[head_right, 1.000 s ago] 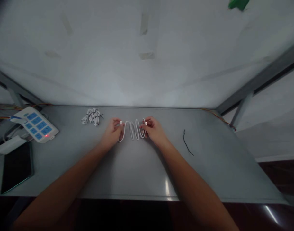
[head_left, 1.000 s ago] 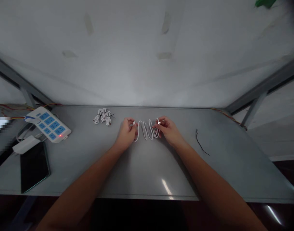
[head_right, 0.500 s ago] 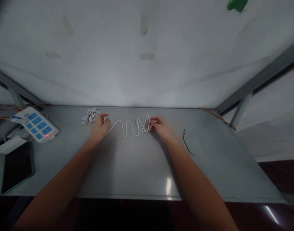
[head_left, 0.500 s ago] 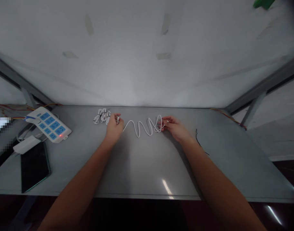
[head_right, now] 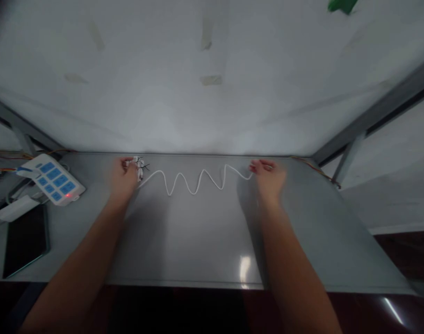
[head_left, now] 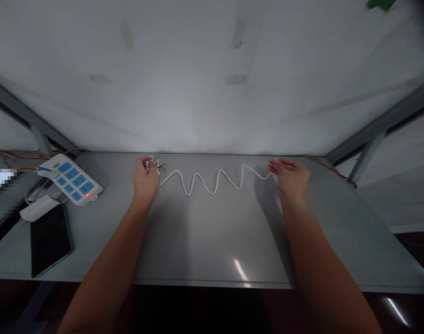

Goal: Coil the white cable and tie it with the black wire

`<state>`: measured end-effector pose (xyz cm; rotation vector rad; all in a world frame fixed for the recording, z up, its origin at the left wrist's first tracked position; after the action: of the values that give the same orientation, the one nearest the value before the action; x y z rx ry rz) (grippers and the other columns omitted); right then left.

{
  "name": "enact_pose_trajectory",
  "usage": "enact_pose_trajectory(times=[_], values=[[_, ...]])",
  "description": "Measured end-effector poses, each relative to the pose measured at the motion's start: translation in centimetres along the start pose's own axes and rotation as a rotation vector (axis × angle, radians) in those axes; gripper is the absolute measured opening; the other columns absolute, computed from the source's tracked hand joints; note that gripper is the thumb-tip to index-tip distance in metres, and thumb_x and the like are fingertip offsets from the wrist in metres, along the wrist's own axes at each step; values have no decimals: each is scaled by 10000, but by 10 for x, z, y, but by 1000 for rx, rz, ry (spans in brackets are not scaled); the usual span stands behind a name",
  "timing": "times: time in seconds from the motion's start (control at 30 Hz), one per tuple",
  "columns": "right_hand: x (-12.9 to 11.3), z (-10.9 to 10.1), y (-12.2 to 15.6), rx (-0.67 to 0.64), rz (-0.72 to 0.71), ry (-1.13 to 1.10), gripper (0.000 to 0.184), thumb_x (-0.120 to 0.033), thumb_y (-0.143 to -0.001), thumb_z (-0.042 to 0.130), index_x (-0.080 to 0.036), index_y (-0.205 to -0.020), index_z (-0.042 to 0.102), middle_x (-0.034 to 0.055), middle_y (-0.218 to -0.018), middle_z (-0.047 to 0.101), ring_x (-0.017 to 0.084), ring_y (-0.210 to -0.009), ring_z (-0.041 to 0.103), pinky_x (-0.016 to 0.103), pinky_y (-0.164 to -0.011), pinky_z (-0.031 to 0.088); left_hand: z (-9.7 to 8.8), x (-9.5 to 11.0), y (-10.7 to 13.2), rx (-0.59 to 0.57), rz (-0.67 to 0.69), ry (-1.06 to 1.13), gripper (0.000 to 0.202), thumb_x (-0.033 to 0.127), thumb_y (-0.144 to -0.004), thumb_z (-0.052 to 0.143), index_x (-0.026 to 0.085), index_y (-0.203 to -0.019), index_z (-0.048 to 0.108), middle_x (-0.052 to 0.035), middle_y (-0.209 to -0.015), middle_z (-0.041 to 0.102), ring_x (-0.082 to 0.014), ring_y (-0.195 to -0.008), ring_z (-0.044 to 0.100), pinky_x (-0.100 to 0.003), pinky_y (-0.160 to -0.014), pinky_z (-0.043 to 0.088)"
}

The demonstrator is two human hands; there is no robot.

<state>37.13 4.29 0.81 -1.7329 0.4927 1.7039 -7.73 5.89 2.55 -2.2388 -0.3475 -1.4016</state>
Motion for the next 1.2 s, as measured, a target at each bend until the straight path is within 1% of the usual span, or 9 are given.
enact_pose_trajectory(times=[0.17,0.23,0.3,0.43,0.5,0.63,0.73,0.93,1.2], values=[[10,-38,-32,287,53,-26,270,-66,-767,691,-268,-695,527,-26,-667,610,187,-717,718,327,-718,659,-27,-8,-23,205,20,-109,154,237,-958,527,190,-1078,611,-38,-865,621,-191,-770,605,-305,-715,475],[8,-44,-35,360,72,-54,275,-33,-800,648,-265,-705,535,-13,-705,631,169,-737,710,313,-762,649,-32,-11,-27,253,4,-92,165,227,-971,508,177,-1083,619,-41,-855,635,-194,-770,609,-312,-722,489],[3,-40,-30,350,55,-67,231,-54,-819,659,-253,-742,570,1,-748,672,162,-717,703,322,-763,643,-27,-11,-24,231,-16,-34,185,254,-991,489,168,-1079,628,-42,-851,649,-181,-730,606,-304,-691,493],[-8,-5,-3,12,0,-36,94,-231,-822,762,-209,-829,671,42,-786,744,186,-645,713,382,-693,642,2,2,6,-42,19,110,305,395,-997,495,176,-1090,686,-29,-829,650,-138,-599,567,-267,-575,469],[-11,13,13,-162,-4,-11,124,-303,-816,791,-212,-842,710,55,-790,759,210,-685,739,408,-728,642,15,13,25,-158,115,36,315,403,-964,560,175,-1084,740,-31,-811,649,-141,-649,615,-285,-670,515],[-12,32,34,-368,40,99,159,-351,-779,833,-235,-847,748,55,-772,758,238,-705,743,424,-732,620,29,24,47,-298,186,-38,281,398,-902,644,193,-1016,799,-56,-877,707,-185,-792,657,-318,-769,531],[-12,33,39,-458,-20,246,138,-358,-800,808,-245,-872,775,52,-743,740,242,-686,711,428,-735,590,32,26,48,-323,199,-107,196,370,-846,713,208,-901,809,-31,-803,704,-171,-721,599,-308,-729,501],[-34,41,54,-515,-483,467,79,-353,-833,764,-283,-838,798,93,-906,706,306,-955,620,498,-928,508,33,35,52,-326,288,-93,145,349,-838,750,209,-844,789,-13,-773,655,-148,-679,570,-292,-698,486],[-46,70,101,-833,-417,326,80,-329,-881,732,-303,-889,807,45,-830,704,240,-826,639,391,-790,491,44,44,79,-515,400,45,108,313,-905,698,231,-938,760,-33,-903,692,-162,-811,663,-278,-753,550]])
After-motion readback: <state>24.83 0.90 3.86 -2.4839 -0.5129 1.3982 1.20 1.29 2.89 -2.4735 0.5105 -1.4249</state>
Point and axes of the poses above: each hand's wrist, its own y-axis away from the middle knuckle, its own z-axis out of the palm, x = y × z, the point moved 3 cm from there along -y, towards the middle knuckle
